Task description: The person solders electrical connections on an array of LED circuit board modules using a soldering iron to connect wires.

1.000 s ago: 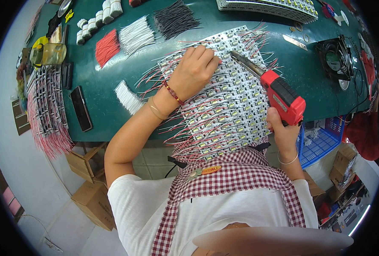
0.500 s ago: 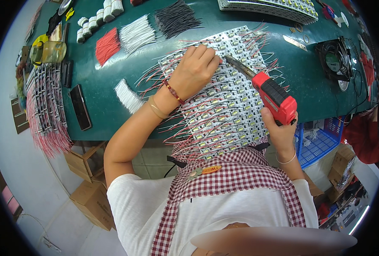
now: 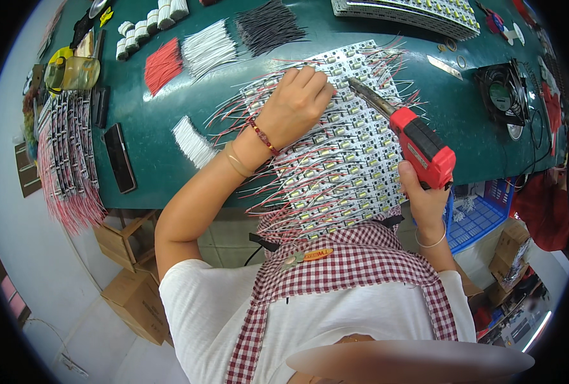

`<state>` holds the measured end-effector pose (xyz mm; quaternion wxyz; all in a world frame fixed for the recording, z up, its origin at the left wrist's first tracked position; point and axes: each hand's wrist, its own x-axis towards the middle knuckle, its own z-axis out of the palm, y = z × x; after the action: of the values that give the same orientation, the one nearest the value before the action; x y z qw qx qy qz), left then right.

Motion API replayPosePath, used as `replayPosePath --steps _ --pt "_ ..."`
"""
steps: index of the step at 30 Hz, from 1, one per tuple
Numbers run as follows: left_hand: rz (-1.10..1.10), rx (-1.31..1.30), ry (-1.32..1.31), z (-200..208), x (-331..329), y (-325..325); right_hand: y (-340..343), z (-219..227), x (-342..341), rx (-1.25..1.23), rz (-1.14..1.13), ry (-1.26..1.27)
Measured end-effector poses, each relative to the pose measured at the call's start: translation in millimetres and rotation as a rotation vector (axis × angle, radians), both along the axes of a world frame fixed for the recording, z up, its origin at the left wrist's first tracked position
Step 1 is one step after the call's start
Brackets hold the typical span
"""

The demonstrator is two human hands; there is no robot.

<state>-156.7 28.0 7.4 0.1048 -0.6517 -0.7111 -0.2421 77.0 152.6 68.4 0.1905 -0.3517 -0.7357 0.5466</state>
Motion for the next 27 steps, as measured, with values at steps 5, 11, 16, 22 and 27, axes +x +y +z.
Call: replayPosePath --steps 5,11,16,22,27 --pt "-0.001 -0.004 0.007 0.8 0.3 0.7 0.4 -7.2 5.9 0.039 -0.015 0.001" --pt "0.016 -0.045 0.067 2.4 2.5 -0.2 -2.3 7.5 10.6 -0.245 -0.06 -0.033" --pt "0.039 -0.011 0.098 13.5 5.6 -2.7 -5.7 8.2 22.5 -0.381 -0.099 0.127" --pt "-0.008 -0.041 -0.011 7.9 14.6 -7.6 -9.3 2.4 32.0 -0.433 -0.114 -0.02" --pt "-0.019 -0.024 -0.04 6.2 13.7 -6.9 -10.7 -3.9 31.3 -0.279 -0.029 -0.055"
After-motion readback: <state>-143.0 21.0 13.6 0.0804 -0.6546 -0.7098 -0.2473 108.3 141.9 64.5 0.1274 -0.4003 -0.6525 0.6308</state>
